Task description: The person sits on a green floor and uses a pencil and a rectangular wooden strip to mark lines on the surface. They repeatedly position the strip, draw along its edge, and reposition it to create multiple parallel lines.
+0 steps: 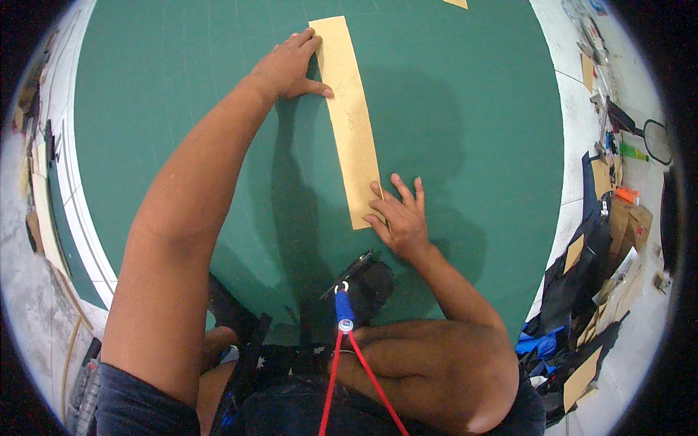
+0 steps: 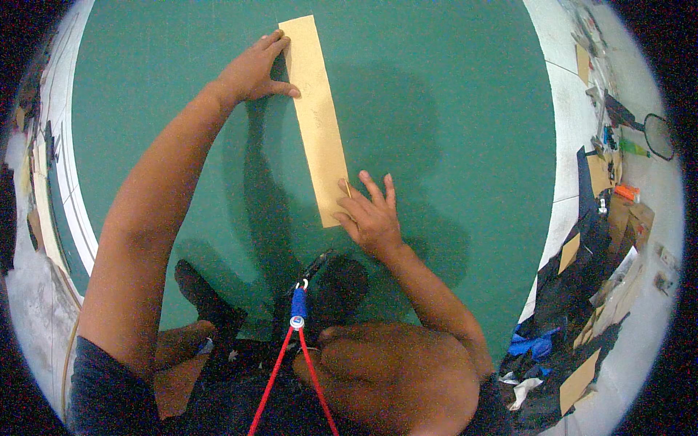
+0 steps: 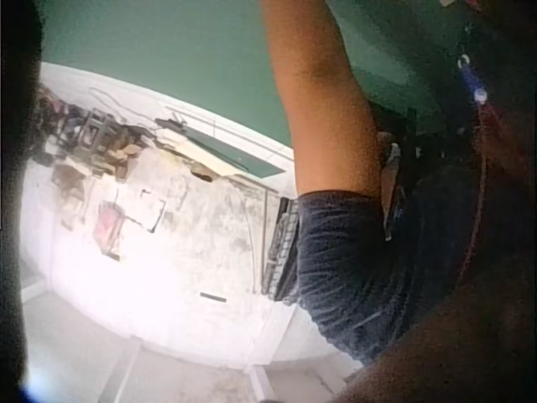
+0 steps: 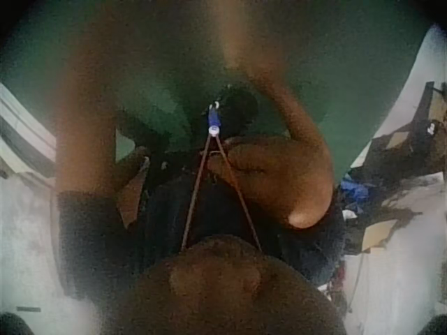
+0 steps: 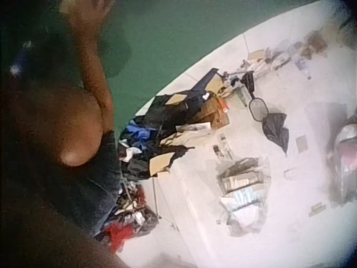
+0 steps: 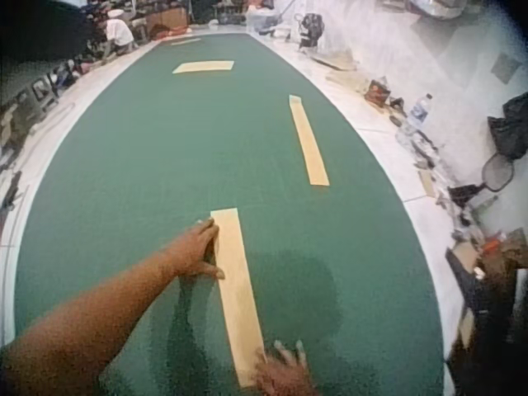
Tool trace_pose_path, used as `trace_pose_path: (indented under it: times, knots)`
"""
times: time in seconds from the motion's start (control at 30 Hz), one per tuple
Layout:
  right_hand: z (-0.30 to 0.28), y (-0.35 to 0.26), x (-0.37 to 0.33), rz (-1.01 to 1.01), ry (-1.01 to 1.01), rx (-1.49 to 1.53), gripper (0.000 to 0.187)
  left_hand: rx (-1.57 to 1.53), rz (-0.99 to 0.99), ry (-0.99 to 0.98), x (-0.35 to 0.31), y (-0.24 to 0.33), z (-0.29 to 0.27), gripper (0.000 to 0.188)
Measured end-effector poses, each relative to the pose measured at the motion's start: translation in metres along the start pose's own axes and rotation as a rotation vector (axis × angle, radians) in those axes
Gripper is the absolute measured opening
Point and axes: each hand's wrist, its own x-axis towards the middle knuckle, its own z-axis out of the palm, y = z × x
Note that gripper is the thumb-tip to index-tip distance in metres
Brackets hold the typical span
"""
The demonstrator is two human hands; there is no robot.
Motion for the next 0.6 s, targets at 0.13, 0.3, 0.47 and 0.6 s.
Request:
trace_pose_path:
  times: [0.13,0.3,0.47,0.6]
  knots:
    - [-0.0008,0.0014,-0.0004,-0.009,-0.005,0.002,0.024,0.015,0.002,0.001,-0.0021,0.0018,-0.0014,0.123]
    - [-0.0004,0.0011,0.0002,-0.006,-0.021,-0.003,0.023,0.006,-0.004,-0.016,-0.0026,0.0000,-0.0016,0.123]
    - [0.0024,0.0037,-0.0014,-0.021,-0.003,-0.008,0.023,0.003,0.021,0.005,-0.0008,-0.0023,0.0013,0.123]
    - [0.0046,0.0065,-0.0018,-0.034,0.002,-0.021,0.025,0.006,0.021,-0.003,-0.0001,0.0001,-0.0011,0.122]
